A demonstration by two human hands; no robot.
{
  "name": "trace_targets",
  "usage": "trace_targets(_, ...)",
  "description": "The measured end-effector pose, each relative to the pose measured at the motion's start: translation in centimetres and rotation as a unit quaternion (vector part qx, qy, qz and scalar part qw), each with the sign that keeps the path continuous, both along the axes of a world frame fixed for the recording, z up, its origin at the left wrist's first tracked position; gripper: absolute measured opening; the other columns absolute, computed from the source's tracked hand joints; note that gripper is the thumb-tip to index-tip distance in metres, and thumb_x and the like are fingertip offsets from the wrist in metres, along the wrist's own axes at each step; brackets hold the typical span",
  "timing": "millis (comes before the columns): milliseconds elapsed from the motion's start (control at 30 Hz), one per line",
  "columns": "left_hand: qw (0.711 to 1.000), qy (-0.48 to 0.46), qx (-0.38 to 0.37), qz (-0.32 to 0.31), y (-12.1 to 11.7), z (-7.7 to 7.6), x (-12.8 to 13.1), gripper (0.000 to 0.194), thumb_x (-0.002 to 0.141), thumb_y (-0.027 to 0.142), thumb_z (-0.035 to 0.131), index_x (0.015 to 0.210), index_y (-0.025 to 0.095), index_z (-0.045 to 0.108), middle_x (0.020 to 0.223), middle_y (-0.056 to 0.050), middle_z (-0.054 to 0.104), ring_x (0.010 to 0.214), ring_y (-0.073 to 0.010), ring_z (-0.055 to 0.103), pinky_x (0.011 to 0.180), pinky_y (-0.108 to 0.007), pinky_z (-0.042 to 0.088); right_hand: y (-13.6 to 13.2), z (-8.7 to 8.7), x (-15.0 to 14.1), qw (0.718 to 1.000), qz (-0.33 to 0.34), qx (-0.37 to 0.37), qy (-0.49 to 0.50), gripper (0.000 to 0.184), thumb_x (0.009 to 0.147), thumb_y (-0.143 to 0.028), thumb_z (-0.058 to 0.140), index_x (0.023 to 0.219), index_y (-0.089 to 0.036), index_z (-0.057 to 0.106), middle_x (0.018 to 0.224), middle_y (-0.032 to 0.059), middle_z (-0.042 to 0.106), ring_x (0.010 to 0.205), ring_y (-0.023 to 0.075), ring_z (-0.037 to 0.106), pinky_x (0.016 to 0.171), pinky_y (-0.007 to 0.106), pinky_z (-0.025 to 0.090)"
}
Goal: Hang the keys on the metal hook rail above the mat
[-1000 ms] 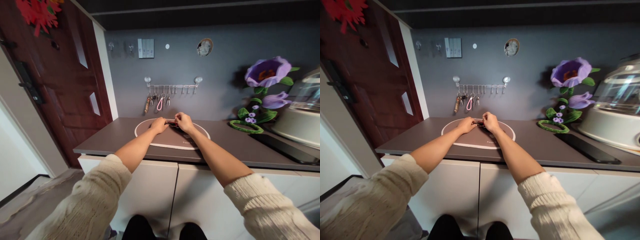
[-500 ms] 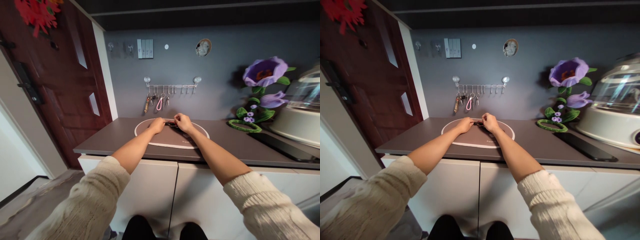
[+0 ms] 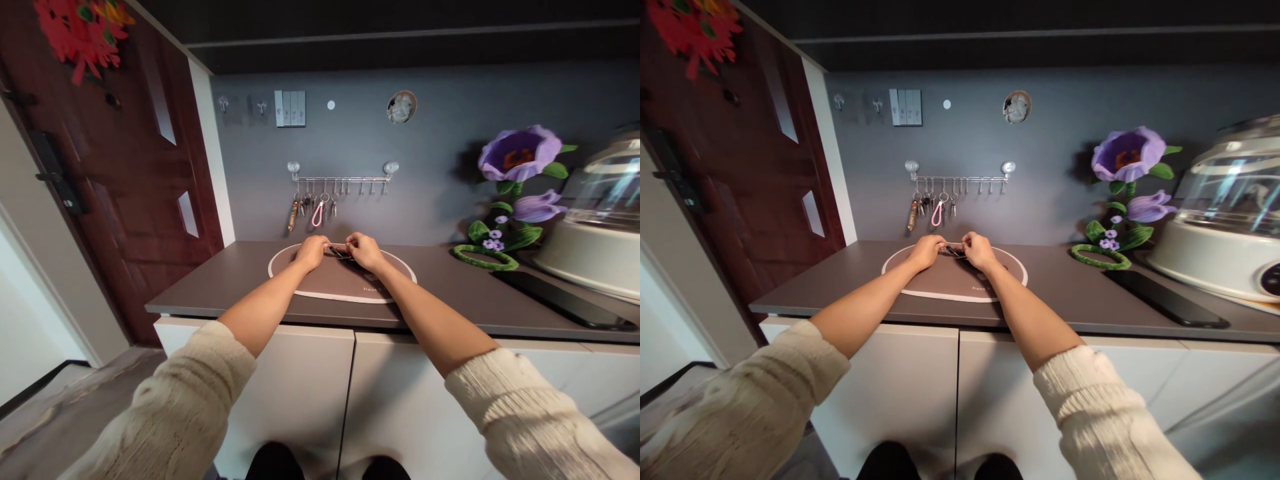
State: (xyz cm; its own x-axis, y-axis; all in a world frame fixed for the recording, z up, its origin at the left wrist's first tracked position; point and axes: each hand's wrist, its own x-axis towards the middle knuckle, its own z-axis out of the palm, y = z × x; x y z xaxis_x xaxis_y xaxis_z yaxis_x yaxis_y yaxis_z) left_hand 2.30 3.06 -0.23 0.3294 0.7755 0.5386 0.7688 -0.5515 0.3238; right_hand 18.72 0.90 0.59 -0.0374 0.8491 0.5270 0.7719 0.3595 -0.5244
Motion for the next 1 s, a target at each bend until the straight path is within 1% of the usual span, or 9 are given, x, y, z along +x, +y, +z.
trace_targets(100,1.0,-0.019,0.017,-0.009,-0.3,0.3,0.1,0.026,0.082,0.016,0.04,0.086,0.017,0.066,0.087,-0.005,0.067,0.083,-0.0155,0.057,0.076,-0.024,0.04,0.0,0.0,-0.1,1.0,0.006,0.005,0.007,0.01,0.075,-0.014,0.05,0.079,-0.018,0.059,0.073,0.0023,0.065,0.067,0.0115,0.057,0.068,0.022,0.041)
trace_targets(233,0.999,-0.038,0.029,-0.012,-0.6,0.6,0.3,0.027,0.082,0.015,0.039,0.085,0.017,0.066,0.088,-0.004,0.066,0.086,-0.0152,0.056,0.078,-0.024,0.04,0.2,-0.3,-0.1,0.996,0.063,0.001,0.061,0.009,0.075,-0.018,0.051,0.081,-0.019,0.058,0.072,0.0003,0.065,0.062,0.0101,0.057,0.067,0.023,0.043)
trace_targets(333,0.998,-0.061,0.026,-0.014,-0.8,0.7,0.5,0.027,0.082,0.015,0.039,0.088,0.017,0.065,0.09,-0.004,0.066,0.087,-0.0149,0.056,0.08,-0.023,0.041,0.3,-0.3,-0.2,0.993,0.094,0.002,0.078,0.01,0.075,-0.022,0.053,0.083,-0.019,0.059,0.074,-0.0001,0.065,0.066,0.0104,0.058,0.069,0.023,0.043)
trace_targets(467,0.995,-0.086,0.022,-0.035,-1.2,0.7,0.7,0.027,0.083,0.015,0.038,0.087,0.017,0.065,0.089,-0.004,0.067,0.085,-0.014,0.057,0.08,-0.023,0.041,0.0,-0.1,-0.3,0.989,0.122,-0.003,0.08,0.013,0.074,-0.027,0.055,0.083,-0.019,0.06,0.076,0.0003,0.065,0.07,0.0111,0.058,0.068,0.023,0.043)
trace_targets(567,0.993,-0.106,0.021,-0.044,-1.4,0.8,0.8,0.026,0.083,0.016,0.039,0.088,0.015,0.065,0.089,-0.005,0.067,0.084,-0.014,0.057,0.08,-0.023,0.042,0.0,0.0,-0.4,0.987,0.131,-0.005,0.088,0.014,0.074,-0.029,0.055,0.082,-0.018,0.059,0.075,0.0004,0.065,0.069,0.0109,0.057,0.067,0.022,0.043)
trace_targets(667,0.991,-0.118,0.022,-0.06,-1.5,0.7,1.0,0.026,0.083,0.016,0.04,0.089,0.014,0.065,0.09,-0.005,0.067,0.085,-0.0138,0.058,0.08,-0.023,0.042,0.1,-0.1,-0.3,0.988,0.125,-0.005,0.094,0.016,0.074,-0.032,0.054,0.079,-0.018,0.059,0.073,0.0004,0.063,0.067,0.0107,0.056,0.066,0.022,0.042)
trace_targets(833,0.989,-0.124,0.029,-0.07,-1.3,0.5,1.1,0.026,0.084,0.017,0.039,0.089,0.015,0.064,0.09,-0.005,0.067,0.084,-0.0131,0.057,0.08,-0.023,0.042,0.5,-0.2,0.0,0.982,0.138,-0.014,0.127,0.019,0.073,-0.035,0.054,0.077,-0.017,0.058,0.07,0.0,0.061,0.063,0.0098,0.054,0.064,0.021,0.042)
trace_targets(1000,0.988,-0.122,0.049,-0.076,-1.2,0.4,1.2,0.026,0.084,0.017,0.039,0.091,0.015,0.064,0.095,-0.005,0.066,0.089,-0.0139,0.056,0.083,-0.024,0.041,0.3,-0.2,0.0,0.977,0.154,-0.015,0.146,0.018,0.072,-0.034,0.054,0.074,-0.016,0.056,0.069,-0.0004,0.06,0.062,0.0094,0.053,0.063,0.021,0.042)
